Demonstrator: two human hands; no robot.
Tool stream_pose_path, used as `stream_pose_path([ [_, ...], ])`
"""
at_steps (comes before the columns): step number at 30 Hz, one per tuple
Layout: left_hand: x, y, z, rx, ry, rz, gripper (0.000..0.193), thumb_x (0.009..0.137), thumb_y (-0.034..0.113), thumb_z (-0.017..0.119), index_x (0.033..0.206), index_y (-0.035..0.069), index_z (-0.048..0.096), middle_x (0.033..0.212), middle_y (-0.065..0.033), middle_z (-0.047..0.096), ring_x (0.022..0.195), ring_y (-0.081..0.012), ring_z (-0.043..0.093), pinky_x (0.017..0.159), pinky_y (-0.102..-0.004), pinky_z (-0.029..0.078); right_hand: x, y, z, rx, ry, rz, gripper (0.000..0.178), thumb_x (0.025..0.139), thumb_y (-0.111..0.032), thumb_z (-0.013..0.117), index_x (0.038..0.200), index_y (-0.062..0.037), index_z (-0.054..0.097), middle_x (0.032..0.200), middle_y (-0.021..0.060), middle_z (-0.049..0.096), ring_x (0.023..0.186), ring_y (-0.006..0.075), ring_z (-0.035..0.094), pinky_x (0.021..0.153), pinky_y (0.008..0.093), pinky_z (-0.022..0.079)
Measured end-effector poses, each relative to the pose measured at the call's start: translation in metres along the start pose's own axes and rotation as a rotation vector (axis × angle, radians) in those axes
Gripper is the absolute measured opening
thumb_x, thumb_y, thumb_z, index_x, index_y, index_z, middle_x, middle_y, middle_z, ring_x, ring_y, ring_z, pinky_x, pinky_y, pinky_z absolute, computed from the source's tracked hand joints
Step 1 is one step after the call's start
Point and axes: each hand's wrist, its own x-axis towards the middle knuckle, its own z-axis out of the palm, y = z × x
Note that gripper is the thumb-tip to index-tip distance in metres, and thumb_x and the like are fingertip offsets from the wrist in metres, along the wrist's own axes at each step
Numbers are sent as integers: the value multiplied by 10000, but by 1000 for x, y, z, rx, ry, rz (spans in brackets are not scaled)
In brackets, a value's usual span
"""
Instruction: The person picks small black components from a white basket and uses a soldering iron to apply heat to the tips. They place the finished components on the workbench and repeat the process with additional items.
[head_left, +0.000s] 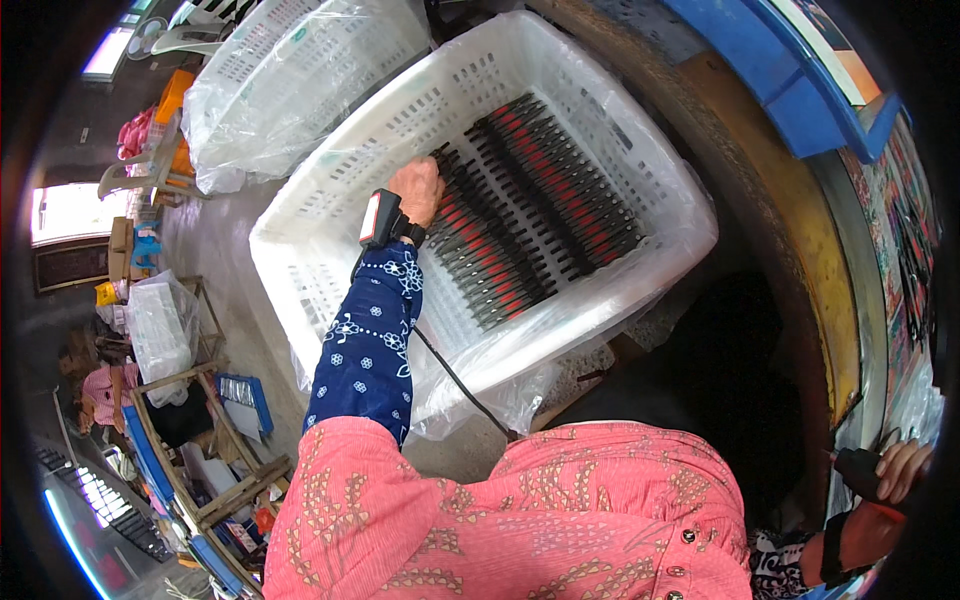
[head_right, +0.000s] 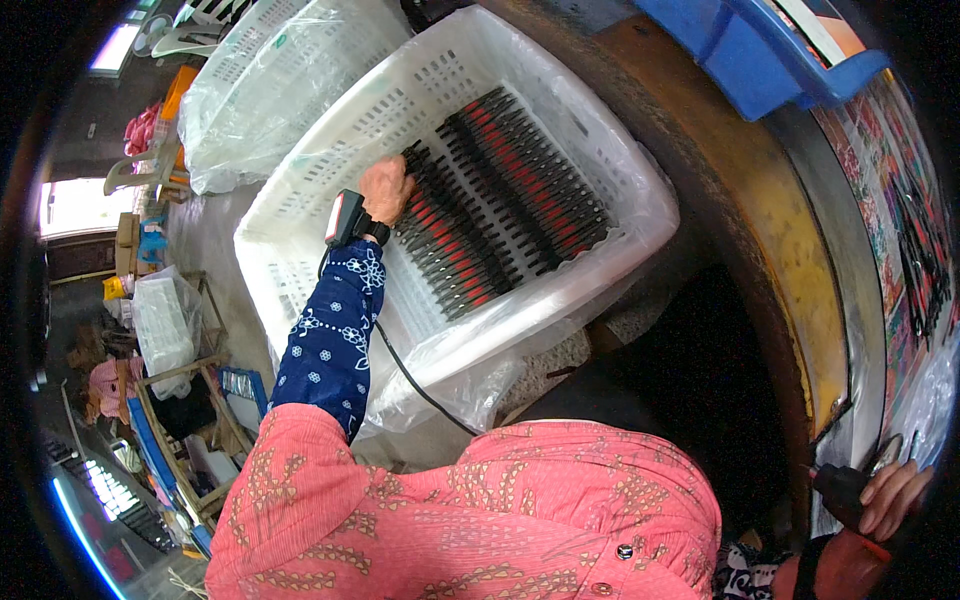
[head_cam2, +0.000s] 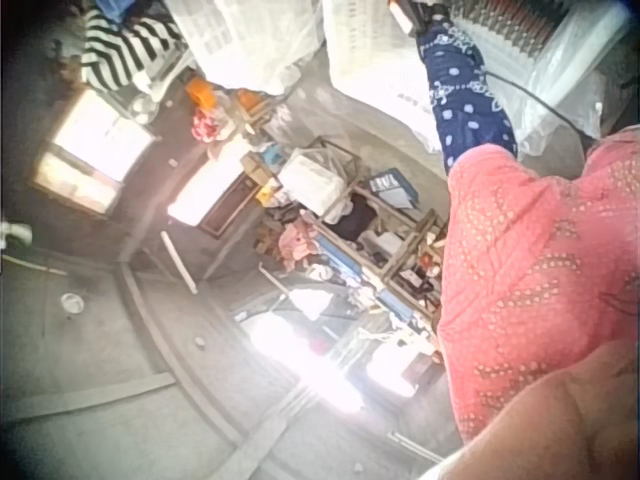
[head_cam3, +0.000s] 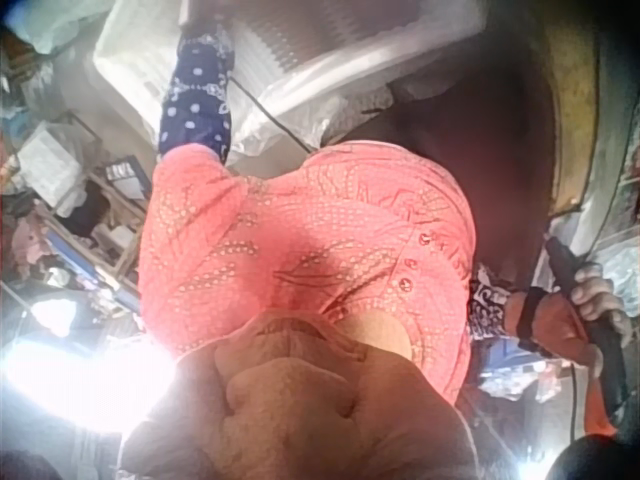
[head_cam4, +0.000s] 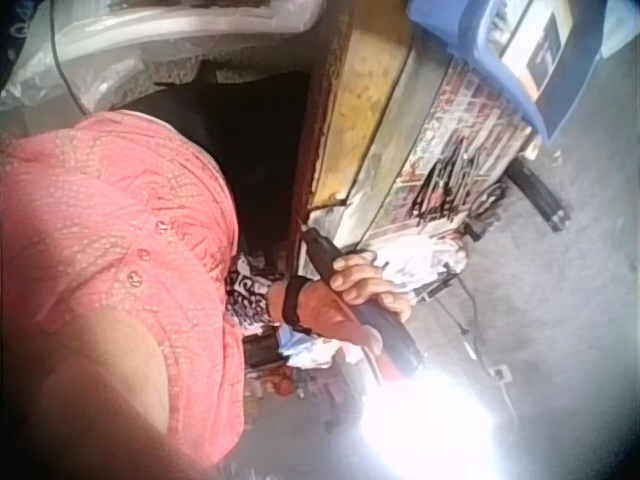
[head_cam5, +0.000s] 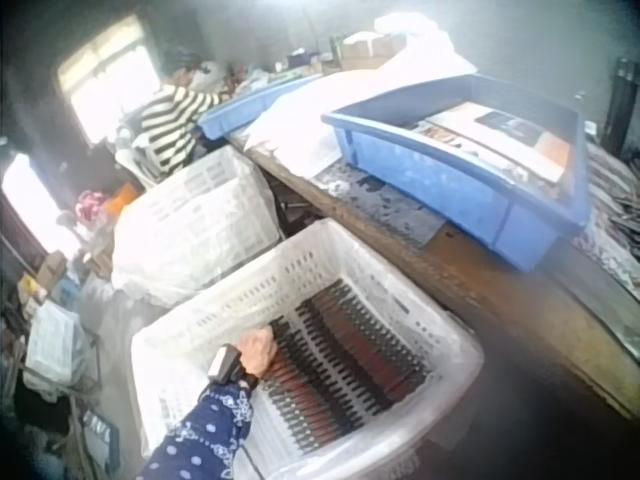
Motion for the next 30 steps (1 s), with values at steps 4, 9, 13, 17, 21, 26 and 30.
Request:
stream_pose_path([
  [4, 4, -2, 11, 23, -18, 22, 137, 703, 132, 648, 736, 38, 554, 771, -171, 580, 706, -384, 573, 601, -473, 457, 1, -3, 0, 62, -13, 1, 272, 947, -206, 459, 1146, -29, 513, 1092, 79, 557, 963, 186, 543, 841, 285, 440],
  [9, 2, 0, 10, -14, 0, 33, 78, 742, 113, 613, 795, 57, 604, 795, -160, 588, 717, -371, 578, 604, -452, 464, 1, -7, 0, 126, -33, 6, 271, 945, -204, 459, 1145, -28, 512, 1096, 82, 554, 972, 190, 540, 846, 289, 439],
  [13, -13, 13, 5, -65, 146, -12, 186, 798, 133, 578, 962, 59, 625, 891, -157, 596, 810, -352, 576, 670, -432, 473, 2, -8, 1, 179, -50, 12, 270, 944, -202, 459, 1144, -27, 512, 1098, 84, 552, 978, 194, 538, 849, 293, 438],
  [17, -42, 27, 3, -47, 214, 60, 401, 834, 235, 567, 1152, -5, 527, 1141, -179, 549, 1064, -340, 514, 840, -456, 423, 5, -10, 3, 224, -63, 10, 270, 943, -200, 459, 1142, -26, 512, 1101, 86, 550, 985, 198, 536, 853, 296, 437],
  [21, -68, 33, 8, 55, -92, -92, 674, 870, 396, 523, 1330, -63, 344, 1411, -226, 312, 1322, -344, 277, 993, -531, 289, 7, -13, 4, 260, -78, 9, 269, 941, -198, 459, 1141, -26, 512, 1104, 89, 548, 991, 202, 534, 856, 300, 437],
  [26, -62, 26, 13, 27, -101, -94, 673, 902, 419, 459, 1358, -49, 301, 1448, -224, 246, 1353, -345, 218, 1023, -529, 250, 6, -17, 5, 300, -94, -3, 268, 939, -195, 459, 1140, -25, 511, 1108, 91, 545, 999, 207, 531, 861, 304, 436],
  [30, -60, 19, 10, 52, -41, -11, 605, 870, 393, 523, 1284, -38, 426, 1408, -215, 323, 1315, -340, 290, 999, -530, 271, 5, -17, 6, 346, -110, -11, 267, 938, -193, 459, 1139, -24, 511, 1110, 94, 543, 1006, 211, 529, 864, 308, 435],
])
